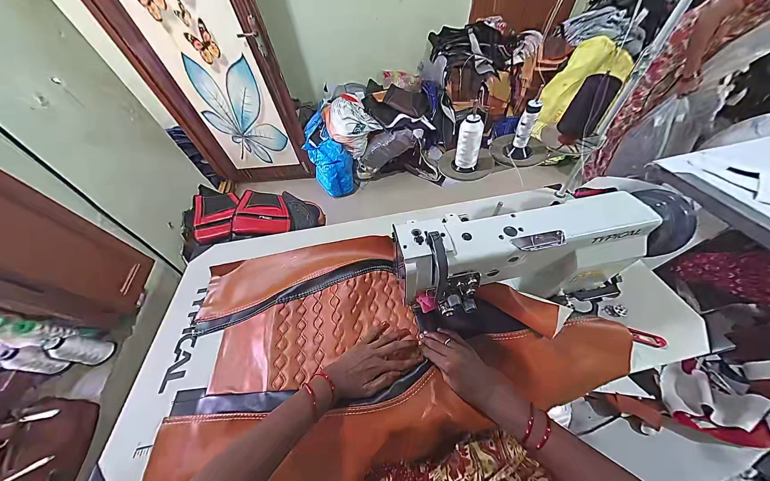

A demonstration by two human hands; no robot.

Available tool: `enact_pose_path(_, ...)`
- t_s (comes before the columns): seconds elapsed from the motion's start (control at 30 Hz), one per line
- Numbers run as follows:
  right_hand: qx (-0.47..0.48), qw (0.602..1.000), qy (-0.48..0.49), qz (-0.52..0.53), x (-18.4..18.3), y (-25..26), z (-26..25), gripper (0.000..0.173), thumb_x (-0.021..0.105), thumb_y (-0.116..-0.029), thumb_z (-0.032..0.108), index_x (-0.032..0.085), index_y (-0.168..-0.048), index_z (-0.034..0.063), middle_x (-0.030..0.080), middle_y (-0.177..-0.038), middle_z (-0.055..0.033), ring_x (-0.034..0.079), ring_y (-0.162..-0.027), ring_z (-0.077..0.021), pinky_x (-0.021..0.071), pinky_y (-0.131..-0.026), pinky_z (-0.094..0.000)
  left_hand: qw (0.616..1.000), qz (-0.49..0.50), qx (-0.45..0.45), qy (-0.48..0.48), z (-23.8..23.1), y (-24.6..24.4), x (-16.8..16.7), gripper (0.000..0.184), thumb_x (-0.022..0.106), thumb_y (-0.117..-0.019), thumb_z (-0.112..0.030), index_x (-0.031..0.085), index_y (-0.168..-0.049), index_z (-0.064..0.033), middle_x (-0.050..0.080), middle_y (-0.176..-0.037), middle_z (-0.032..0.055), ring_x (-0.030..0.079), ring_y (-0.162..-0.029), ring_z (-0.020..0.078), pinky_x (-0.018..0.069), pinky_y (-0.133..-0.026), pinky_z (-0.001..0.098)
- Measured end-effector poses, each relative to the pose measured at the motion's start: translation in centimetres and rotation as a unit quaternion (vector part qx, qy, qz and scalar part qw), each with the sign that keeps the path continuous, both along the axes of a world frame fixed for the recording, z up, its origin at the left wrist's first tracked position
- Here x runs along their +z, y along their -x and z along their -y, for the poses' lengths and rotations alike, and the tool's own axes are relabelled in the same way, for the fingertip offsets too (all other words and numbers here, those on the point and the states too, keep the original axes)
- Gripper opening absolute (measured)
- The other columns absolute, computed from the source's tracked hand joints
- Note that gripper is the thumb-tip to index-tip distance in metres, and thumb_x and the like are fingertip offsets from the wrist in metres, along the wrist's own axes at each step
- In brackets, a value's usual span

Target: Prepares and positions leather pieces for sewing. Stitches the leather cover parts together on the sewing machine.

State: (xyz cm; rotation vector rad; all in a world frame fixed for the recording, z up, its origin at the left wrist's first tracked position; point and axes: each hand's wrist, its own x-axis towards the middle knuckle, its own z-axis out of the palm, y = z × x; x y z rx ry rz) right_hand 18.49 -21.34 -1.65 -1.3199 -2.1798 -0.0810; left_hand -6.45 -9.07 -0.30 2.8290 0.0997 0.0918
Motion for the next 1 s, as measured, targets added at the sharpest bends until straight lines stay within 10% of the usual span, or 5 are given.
enact_pose_path(0.63,-0.074,0.991,0.110,0.028,2.5,1.2,-3.2,0.039,0.060,-0.0867,-0.011,0.074,-0.120,0.0037,0.072,-0.128,-0.0124,0.066,-0.122,-0.0327,0.0528,-0.100,-0.0533,0.982,-0.022,0.184,-0.025,0.3,-2.4,0.3,0.052,0.023,-0.1065,-0.051,0.047,-0.152,-0.0406,0.027,-0.169,0.0095,0.017,-0.155,0.0440,0.0099,-0.117,0.0761)
enact_pose_path(0.77,-0.074,0.984,0.154,0.044,3.6,0.9,-3.5,0.036,0.057,-0.0920,-0.006,0.074,-0.122,0.0052,0.072,-0.128,-0.0122,0.068,-0.119,-0.0326,0.0546,-0.098,-0.0516,0.953,-0.030,0.300,-0.036,2.9,-4.5,0.2,0.068,0.020,-0.0995,-0.073,0.050,-0.150,-0.0391,0.028,-0.167,0.0162,0.018,-0.153,0.0500,0.0100,-0.116,0.0784)
enact_pose_path(0.9,-0.105,0.958,0.265,0.043,5.7,0.3,-3.6,0.041,0.049,-0.0979,-0.001,0.070,-0.131,0.0110,0.066,-0.139,-0.0093,0.061,-0.130,-0.0313,0.0457,-0.107,-0.0551,0.910,-0.025,0.413,-0.015,5.6,-8.0,-0.1,0.064,0.027,-0.1003,-0.067,0.053,-0.149,-0.0352,0.025,-0.166,0.0251,0.016,-0.150,0.0595,0.0093,-0.110,0.0839)
enact_pose_path(1.0,-0.137,0.978,0.153,-0.038,5.0,1.3,-2.0,0.038,0.054,-0.0945,-0.001,0.075,-0.123,0.0122,0.071,-0.131,-0.0064,0.064,-0.125,-0.0307,0.0454,-0.106,-0.0588,0.878,-0.035,0.477,-0.020,6.6,-10.3,0.2,0.060,0.043,-0.0950,-0.057,0.059,-0.145,-0.0276,0.022,-0.165,0.0303,0.016,-0.147,0.0646,0.0103,-0.107,0.0854)
